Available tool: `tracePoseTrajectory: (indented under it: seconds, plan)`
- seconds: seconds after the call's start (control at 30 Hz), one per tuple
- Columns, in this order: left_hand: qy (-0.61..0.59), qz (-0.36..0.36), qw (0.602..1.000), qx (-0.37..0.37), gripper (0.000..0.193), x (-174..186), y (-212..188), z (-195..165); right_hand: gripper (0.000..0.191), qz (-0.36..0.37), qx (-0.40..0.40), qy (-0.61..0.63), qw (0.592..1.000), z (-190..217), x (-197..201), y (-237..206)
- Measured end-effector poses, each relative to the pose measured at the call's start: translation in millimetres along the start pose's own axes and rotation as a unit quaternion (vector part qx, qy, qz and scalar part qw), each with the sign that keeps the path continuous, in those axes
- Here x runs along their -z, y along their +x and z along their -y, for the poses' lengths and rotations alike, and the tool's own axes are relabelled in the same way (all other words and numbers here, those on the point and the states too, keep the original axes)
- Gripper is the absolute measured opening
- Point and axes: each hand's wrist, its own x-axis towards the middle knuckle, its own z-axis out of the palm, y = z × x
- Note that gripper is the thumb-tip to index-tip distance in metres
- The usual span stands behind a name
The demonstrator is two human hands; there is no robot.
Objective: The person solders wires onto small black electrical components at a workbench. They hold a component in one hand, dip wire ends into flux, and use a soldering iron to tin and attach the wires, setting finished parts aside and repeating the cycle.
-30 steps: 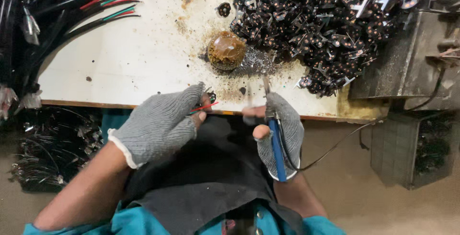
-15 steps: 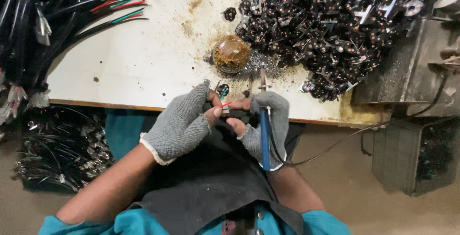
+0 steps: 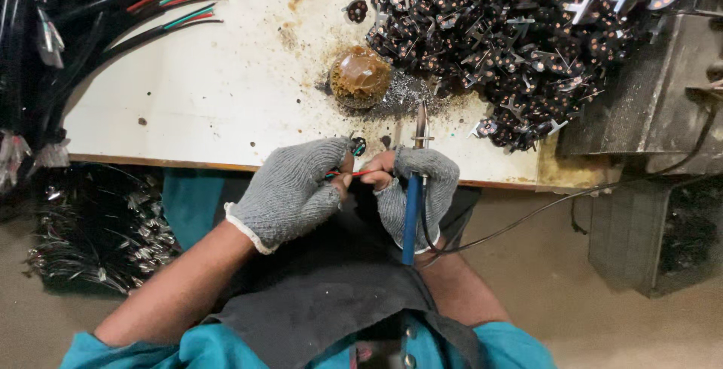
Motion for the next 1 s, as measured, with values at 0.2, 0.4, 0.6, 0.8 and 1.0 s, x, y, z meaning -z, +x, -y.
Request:
tracePoseTrajectory:
  seconds: [0.2, 0.4, 0.6, 0.8, 1.0]
  plan:
    - [0.013, -0.002, 1.0, 0.009, 0.018, -1.0, 0.0, 1.9, 0.017, 0.155, 0.023, -0.148, 0.976, -16.3, 18.9, -5.0]
    - [-0.014, -0.039, 0.999, -0.01, 0.016, -3.1, -1.4, 1.1, 0.048, 0.083, 0.045, -0.013, 0.995, -18.3, 13.1, -9.8]
    - [0.075, -0.084, 0.993, -0.022, 0.015, -15.0, -4.3, 9.7, 0.034, 0.09, 0.045, -0.078, 0.992, -9.5, 14.1, -9.2]
    - [0.164, -0.17, 0.963, -0.128, 0.016, -27.1, -9.2, 6.9, 0.037, 0.085, 0.057, -0.098, 0.99, 10.8, 12.6, -12.0]
    - [0.143, -0.291, 0.942, -0.083, 0.018, 19.9, 16.7, 4.7, 0.053, -0.025, 0.19, -0.21, 0.959, 13.2, 17.1, 18.0]
